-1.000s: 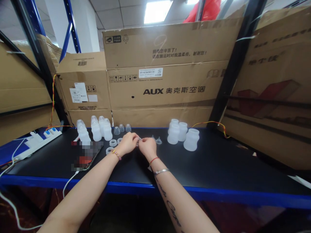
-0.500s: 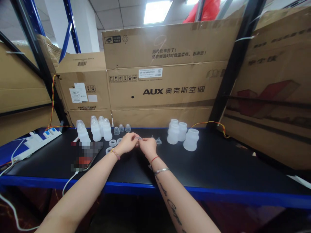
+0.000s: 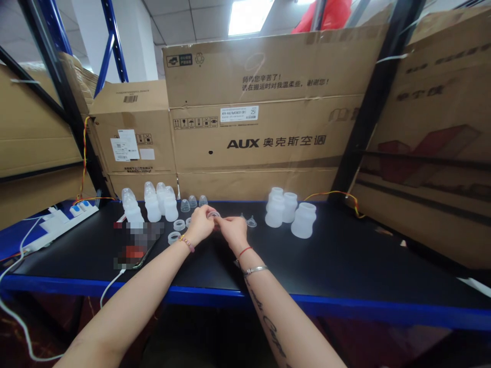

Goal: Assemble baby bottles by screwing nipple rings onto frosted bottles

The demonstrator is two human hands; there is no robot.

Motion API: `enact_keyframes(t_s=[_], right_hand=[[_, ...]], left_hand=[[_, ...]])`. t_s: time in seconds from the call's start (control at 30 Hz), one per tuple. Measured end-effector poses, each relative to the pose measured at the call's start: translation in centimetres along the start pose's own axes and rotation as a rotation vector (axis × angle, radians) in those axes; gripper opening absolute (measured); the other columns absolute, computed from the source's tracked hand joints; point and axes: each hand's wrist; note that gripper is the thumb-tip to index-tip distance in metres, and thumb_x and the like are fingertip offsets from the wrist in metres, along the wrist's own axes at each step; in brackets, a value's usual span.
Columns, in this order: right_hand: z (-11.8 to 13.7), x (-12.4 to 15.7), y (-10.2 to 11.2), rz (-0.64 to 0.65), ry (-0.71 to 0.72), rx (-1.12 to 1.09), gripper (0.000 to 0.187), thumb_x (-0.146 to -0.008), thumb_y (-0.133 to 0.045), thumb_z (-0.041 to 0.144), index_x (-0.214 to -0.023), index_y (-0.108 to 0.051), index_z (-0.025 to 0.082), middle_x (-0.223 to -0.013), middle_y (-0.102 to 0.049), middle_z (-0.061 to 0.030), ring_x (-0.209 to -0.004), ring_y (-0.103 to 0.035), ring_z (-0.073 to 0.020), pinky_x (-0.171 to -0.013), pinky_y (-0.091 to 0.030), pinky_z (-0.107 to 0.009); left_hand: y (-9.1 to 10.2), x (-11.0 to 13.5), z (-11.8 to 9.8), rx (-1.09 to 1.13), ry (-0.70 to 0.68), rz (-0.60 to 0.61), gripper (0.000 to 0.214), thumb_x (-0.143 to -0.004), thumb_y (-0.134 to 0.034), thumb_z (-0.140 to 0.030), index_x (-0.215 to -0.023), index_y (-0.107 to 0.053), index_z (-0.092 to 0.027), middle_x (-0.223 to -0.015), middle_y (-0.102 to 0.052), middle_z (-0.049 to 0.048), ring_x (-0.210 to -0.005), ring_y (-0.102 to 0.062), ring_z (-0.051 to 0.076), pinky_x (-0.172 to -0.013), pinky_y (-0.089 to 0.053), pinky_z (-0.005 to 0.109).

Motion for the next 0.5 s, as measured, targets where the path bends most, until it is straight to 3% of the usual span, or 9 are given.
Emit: enact_keyframes(t_s=[0.13,0.27,0.33,0.5], right_hand=[[-0.6,-0.6,-0.3,0.058,0.053,-0.1,0.018,-0.068,-0.069,0.029,-0.066,-0.074,0.012,-0.055,-0.065,-0.0035,-0.048,-0.049,-0.011,-0.046,-0.035,-0.022],[-1.2,-1.1,-0.2,-0.004,0.01,0.102,0.017,-0.067,-0.065,0.025,-0.066,-0.074,0.01,-0.047,-0.059,-0.002,-0.046,-0.048,-0.0118,-0.046,-0.031,-0.023],[-1.2,-1.1,-0.1,-0.045,0.005,0.152,0.016,-0.067,-0.063,0.023,-0.064,-0.073,0.011,-0.046,-0.058,-0.0016,-0.047,-0.048,-0.0124,-0.046,-0.03,-0.023],[-0.8,-0.6,0.2,-0.072,0.14,0.301,0.027,-0.076,-0.055,0.028,-0.053,-0.065,0.016,-0.043,-0.052,-0.0008,-0.046,-0.044,-0.0129,-0.047,-0.027,-0.026]], left_hand=[[-0.7,-0.7,1.1,-0.008,-0.023,-0.02,0.018,-0.077,-0.055,-0.009,-0.092,-0.064,-0.014,-0.093,-0.069,0.0093,-0.083,-0.065,0.017,-0.08,-0.053,0.03],[-0.7,-1.1,1.7,0.082,0.019,0.193,0.031,-0.08,-0.052,-0.01,-0.11,-0.061,-0.015,-0.08,-0.067,0.0039,-0.064,-0.062,0.013,-0.065,-0.051,0.025],[-0.3,-0.9,1.4,-0.013,-0.088,0.232,0.032,-0.08,-0.054,-0.011,-0.11,-0.063,-0.017,-0.081,-0.066,0.0036,-0.068,-0.061,0.013,-0.07,-0.051,0.026],[1.0,-0.2,0.4,-0.285,-0.355,0.139,0.025,-0.083,-0.055,-0.017,-0.105,-0.068,-0.019,-0.097,-0.061,0.0076,-0.085,-0.06,0.016,-0.086,-0.049,0.03]])
Point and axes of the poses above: each hand's wrist, its own x-axis away from the middle knuckle, its own y-axis out of the back of the hand, z = x × y
